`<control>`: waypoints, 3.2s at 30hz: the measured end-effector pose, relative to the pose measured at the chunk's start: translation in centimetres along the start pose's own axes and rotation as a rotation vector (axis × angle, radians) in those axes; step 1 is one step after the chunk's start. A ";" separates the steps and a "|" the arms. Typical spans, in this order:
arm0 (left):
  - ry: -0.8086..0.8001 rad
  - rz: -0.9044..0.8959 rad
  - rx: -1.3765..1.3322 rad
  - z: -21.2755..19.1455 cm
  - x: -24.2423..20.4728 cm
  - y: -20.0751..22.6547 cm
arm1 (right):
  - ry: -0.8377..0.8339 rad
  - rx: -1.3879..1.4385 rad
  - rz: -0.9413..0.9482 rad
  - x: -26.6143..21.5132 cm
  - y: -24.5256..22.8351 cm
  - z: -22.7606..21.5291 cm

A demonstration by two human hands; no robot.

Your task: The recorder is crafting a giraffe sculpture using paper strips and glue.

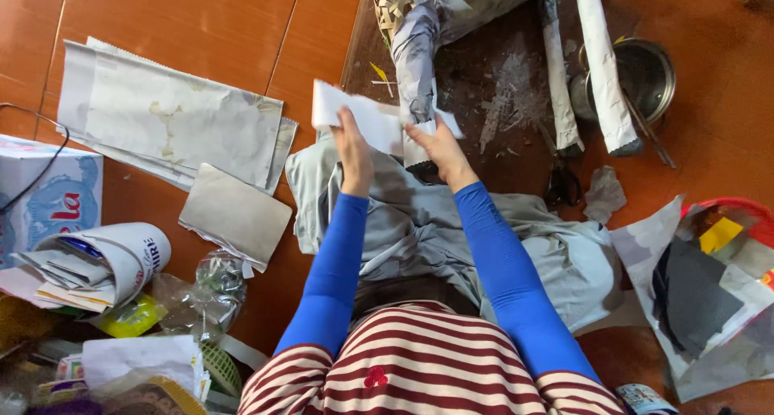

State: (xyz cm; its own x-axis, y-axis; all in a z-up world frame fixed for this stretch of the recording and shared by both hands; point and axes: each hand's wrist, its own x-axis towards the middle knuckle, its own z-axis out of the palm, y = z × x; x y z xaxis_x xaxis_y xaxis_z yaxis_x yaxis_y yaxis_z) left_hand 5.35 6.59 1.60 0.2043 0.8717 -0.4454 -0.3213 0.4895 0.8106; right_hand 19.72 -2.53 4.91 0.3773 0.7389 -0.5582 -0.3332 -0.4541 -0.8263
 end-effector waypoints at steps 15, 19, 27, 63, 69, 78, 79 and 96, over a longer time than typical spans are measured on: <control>-0.415 0.705 1.021 8.5 -3.9 0.0 | 0.279 -0.101 -0.513 0.9 5.3 -2.6; -0.274 0.208 0.442 3.2 -1.8 -5.5 | 0.485 0.134 -0.246 0.7 2.2 -0.8; -0.586 -0.082 0.195 3.4 -1.6 -3.9 | 0.320 0.619 -0.116 1.7 4.1 -2.0; -0.628 0.122 0.373 0.8 -2.7 -4.5 | -0.097 0.332 0.283 7.8 2.8 -1.3; -0.097 0.426 0.486 1.4 -1.9 3.0 | -0.090 0.376 0.293 6.7 1.6 -0.2; -0.076 0.874 0.602 11.4 5.0 6.5 | 0.254 -0.564 -0.843 0.8 0.3 1.2; -0.236 0.833 0.769 13.9 4.1 5.5 | 0.205 -0.270 -0.747 1.3 2.4 0.8; -0.350 -0.103 0.231 4.8 0.2 -5.6 | 0.358 0.829 -0.146 4.5 4.7 -2.3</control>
State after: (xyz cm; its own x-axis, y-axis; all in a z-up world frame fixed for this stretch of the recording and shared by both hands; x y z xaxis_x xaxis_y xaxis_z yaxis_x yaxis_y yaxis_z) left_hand 11.59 3.90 -1.16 0.5385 0.7390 -0.4049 -0.0758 0.5210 0.8502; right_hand 21.80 -2.48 -1.69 0.6635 0.4999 -0.5566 -0.7229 0.2367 -0.6491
